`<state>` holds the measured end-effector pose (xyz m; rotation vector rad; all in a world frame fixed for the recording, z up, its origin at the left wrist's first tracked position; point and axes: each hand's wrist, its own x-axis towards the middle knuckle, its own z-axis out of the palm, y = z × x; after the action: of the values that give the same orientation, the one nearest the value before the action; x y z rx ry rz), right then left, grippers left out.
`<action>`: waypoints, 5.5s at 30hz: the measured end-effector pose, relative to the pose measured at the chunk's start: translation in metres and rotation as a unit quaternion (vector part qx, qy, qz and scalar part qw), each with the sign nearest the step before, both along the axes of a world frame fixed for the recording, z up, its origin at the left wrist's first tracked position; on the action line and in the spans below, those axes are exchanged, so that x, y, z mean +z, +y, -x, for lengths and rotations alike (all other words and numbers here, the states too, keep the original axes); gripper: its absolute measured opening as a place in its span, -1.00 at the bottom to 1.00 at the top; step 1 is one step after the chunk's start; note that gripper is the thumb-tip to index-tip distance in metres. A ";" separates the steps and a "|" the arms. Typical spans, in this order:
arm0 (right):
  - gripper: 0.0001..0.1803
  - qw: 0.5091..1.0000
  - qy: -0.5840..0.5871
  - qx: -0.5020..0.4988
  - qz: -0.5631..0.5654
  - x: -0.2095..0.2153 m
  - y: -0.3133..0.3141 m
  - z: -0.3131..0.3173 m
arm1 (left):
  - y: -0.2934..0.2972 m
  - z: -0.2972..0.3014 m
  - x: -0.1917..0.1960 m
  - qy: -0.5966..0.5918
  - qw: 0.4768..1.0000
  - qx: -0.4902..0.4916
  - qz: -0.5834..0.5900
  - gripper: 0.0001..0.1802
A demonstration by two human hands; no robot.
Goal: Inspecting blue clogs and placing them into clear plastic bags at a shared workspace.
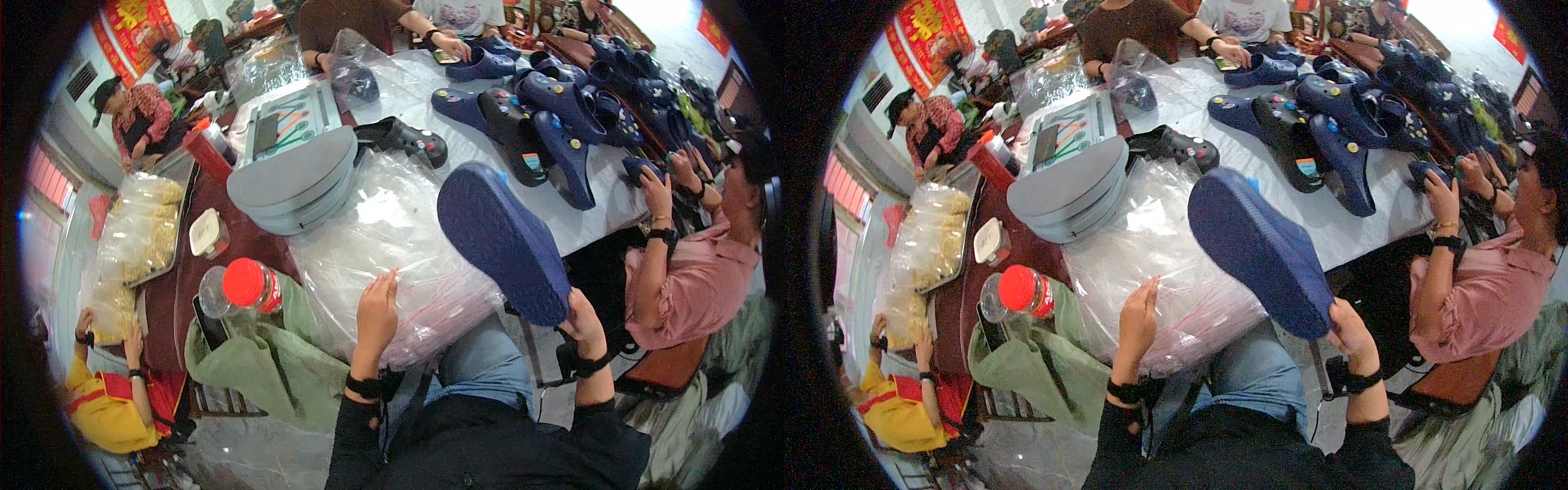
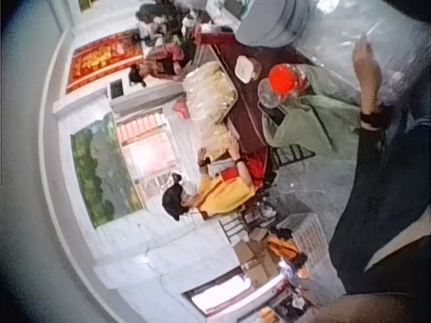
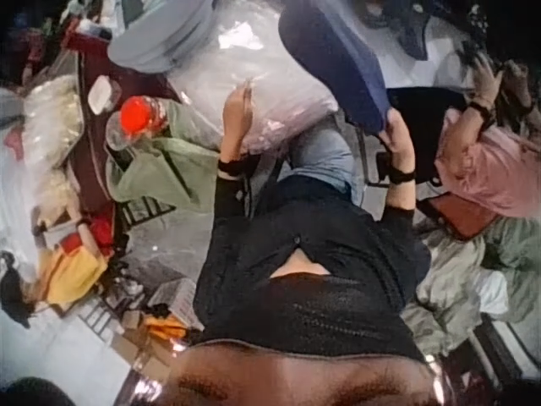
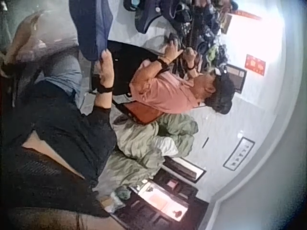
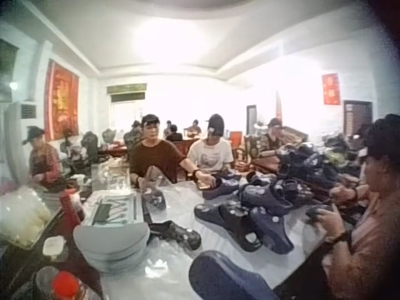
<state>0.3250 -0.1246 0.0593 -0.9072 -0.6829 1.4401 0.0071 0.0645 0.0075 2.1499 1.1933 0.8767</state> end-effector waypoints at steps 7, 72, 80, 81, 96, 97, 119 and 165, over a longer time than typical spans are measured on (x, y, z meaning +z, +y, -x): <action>-0.49 0.969 -0.128 0.201 0.057 0.011 -0.039 -0.010 | 0.026 0.010 0.015 -0.214 0.945 0.056 0.241 -0.54; -0.57 0.929 -0.083 0.346 0.102 -0.018 0.000 0.069 | 0.024 0.059 0.021 -0.303 0.884 -0.086 0.346 -0.49; -0.58 0.937 -0.085 0.262 0.215 0.013 -0.002 0.086 | 0.003 0.036 0.039 -0.244 0.931 -0.028 0.271 -0.45; -0.58 0.930 -0.118 0.276 0.214 0.018 -0.002 0.087 | 0.001 0.032 0.041 -0.167 0.967 -0.067 0.182 -0.47; -0.54 0.958 -0.012 0.243 0.151 0.002 0.015 0.106 | -0.026 0.013 0.055 0.084 0.990 -0.092 -0.073 -0.47; -0.52 0.958 0.056 0.241 0.143 0.000 0.015 0.108 | -0.027 0.015 0.056 0.073 0.990 -0.095 -0.069 -0.48; -0.58 0.975 -0.128 0.138 0.114 -0.006 0.074 0.158 | -0.028 0.012 0.066 -0.022 0.972 -0.176 -0.157 -0.52; -0.71 0.989 -0.133 0.043 0.045 -0.040 0.058 0.143 | -0.007 -0.005 -0.007 -0.556 0.697 0.011 0.453 -0.16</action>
<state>0.1823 -0.0663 0.0196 -1.1657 -0.8697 1.4484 0.0118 0.0576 0.0003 0.5385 0.6840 1.0154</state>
